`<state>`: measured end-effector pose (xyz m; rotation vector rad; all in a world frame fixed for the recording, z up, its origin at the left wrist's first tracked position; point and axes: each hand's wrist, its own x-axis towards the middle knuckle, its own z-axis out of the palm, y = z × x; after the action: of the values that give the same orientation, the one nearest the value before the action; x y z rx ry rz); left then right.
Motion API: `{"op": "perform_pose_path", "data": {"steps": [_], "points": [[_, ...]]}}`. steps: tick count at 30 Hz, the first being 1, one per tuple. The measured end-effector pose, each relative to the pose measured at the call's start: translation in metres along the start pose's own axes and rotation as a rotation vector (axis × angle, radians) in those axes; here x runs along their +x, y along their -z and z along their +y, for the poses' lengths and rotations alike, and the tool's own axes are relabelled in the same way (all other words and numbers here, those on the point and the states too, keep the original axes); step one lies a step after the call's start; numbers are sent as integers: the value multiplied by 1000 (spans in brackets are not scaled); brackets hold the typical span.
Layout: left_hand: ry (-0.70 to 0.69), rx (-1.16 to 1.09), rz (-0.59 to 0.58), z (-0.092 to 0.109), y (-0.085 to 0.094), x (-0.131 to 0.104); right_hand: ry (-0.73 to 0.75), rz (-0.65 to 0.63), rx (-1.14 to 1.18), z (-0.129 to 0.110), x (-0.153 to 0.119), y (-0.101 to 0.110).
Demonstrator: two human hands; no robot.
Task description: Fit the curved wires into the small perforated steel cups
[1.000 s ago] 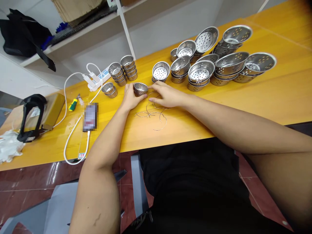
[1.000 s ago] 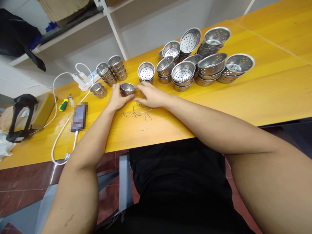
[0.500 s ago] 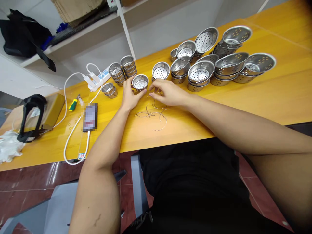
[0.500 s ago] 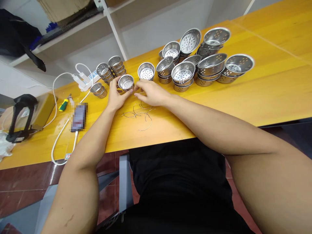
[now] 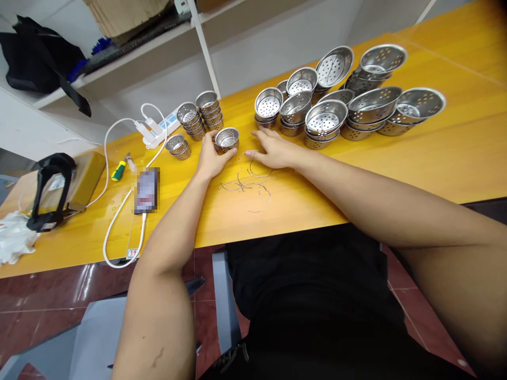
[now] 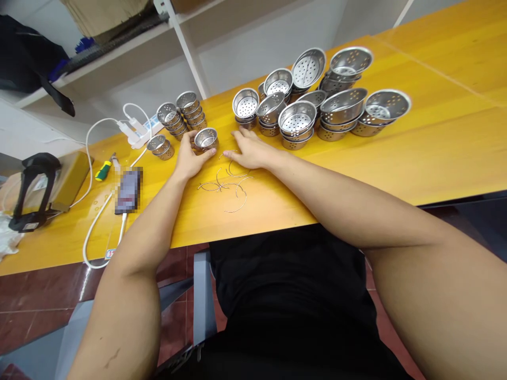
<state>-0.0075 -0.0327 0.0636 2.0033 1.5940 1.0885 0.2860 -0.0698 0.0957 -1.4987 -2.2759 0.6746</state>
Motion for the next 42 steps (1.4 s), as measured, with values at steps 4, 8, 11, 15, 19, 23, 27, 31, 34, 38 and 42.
{"op": "perform_pose_path", "data": {"steps": [4,8,11,15,19,23,27,31,34,38,42], "points": [[25,-15,-4,3,-1,-1,-24,41,-5,0,0,4],[-11,-32,-24,5,-1,-1,199,145,47,0,-3,-2],[0,-105,-39,-1,-6,0,403,150,89,-2,-4,-8],[-68,-267,-160,-16,-16,2,456,94,45,-7,-2,-13],[-127,-263,-266,-25,-19,4,349,91,-73,-10,0,-9],[-202,-67,-101,-22,-3,11,197,143,-201,-7,-3,-1],[-195,53,189,-9,23,15,108,165,-238,-4,-6,2],[-60,159,357,11,47,8,77,157,-198,2,-5,2],[100,236,444,21,59,5,110,184,-173,8,-3,0],[212,269,467,17,68,10,156,217,-167,9,-6,-1],[247,238,465,2,70,17,166,211,-159,0,-13,1]]}}
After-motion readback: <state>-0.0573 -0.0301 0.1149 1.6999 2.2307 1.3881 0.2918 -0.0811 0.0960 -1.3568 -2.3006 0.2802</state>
